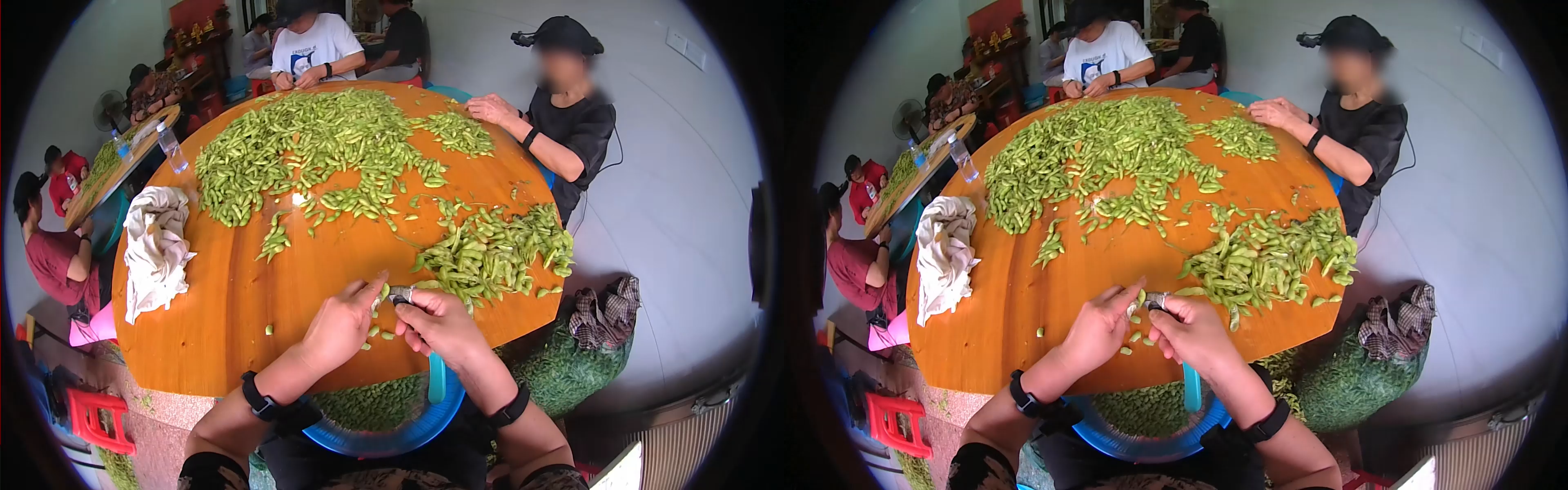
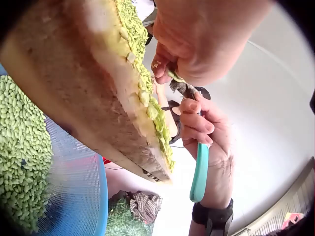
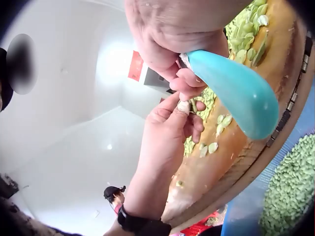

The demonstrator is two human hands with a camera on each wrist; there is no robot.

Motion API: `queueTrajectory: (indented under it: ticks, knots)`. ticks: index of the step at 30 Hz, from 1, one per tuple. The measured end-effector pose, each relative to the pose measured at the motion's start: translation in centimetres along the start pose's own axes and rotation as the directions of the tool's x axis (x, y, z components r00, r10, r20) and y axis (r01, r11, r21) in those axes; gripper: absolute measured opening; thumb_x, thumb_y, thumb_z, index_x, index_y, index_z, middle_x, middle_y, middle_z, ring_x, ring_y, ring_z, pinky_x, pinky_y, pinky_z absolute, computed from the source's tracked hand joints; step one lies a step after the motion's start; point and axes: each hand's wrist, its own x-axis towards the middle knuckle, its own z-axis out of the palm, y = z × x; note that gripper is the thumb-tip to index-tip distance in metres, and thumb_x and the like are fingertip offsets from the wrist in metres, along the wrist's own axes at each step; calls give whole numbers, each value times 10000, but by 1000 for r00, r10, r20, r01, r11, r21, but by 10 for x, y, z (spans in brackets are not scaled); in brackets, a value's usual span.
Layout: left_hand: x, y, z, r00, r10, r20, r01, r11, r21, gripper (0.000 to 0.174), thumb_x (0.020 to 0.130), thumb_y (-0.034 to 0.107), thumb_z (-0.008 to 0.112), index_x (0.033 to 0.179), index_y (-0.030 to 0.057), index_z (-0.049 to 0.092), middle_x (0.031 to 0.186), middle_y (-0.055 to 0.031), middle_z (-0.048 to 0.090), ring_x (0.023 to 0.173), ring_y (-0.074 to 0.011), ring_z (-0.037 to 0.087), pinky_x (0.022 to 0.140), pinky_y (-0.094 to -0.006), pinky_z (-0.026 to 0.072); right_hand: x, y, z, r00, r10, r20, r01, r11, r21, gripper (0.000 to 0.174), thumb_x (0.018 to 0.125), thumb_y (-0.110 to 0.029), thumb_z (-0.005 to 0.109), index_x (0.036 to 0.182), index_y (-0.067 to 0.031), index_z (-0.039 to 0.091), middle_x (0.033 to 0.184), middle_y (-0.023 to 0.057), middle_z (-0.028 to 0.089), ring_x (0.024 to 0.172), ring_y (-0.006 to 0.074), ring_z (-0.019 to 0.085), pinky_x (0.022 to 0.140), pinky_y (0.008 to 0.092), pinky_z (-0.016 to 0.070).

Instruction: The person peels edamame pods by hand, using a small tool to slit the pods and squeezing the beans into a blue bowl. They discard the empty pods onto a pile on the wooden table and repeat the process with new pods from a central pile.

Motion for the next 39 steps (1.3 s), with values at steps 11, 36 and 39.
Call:
queueTrajectory:
  ticks: [11,36,39]
  knots:
    - [8,-7,19,999,30,22,-29,999,-44,498,824,-40,540,1313,19,467,999,-207,605,767,-343,645,671,-391,540,7,18,-1,994,-11,-111,29,985,170,129,940,-120,535,839,-67,594,614,-19,531,442,38,435,372,192,309]
    - [10,-22,18,957,-288,29,239,727,-644,199,957,83,445,1048,-22,588,695,-47,625,601,-101,609,561,-240,510,22,20,44,952,-229,-204,224,974,-45,102,878,29,504,892,14,604,700,21,591,642,72,557,581,233,467]
    - [9,-26,19,960,-274,-48,212,832,-514,163,924,76,455,954,-17,586,600,-60,598,531,-139,601,508,-273,491,26,22,50,957,-188,-220,198,980,26,127,871,36,493,836,-6,607,656,-2,555,606,52,516,536,228,420]
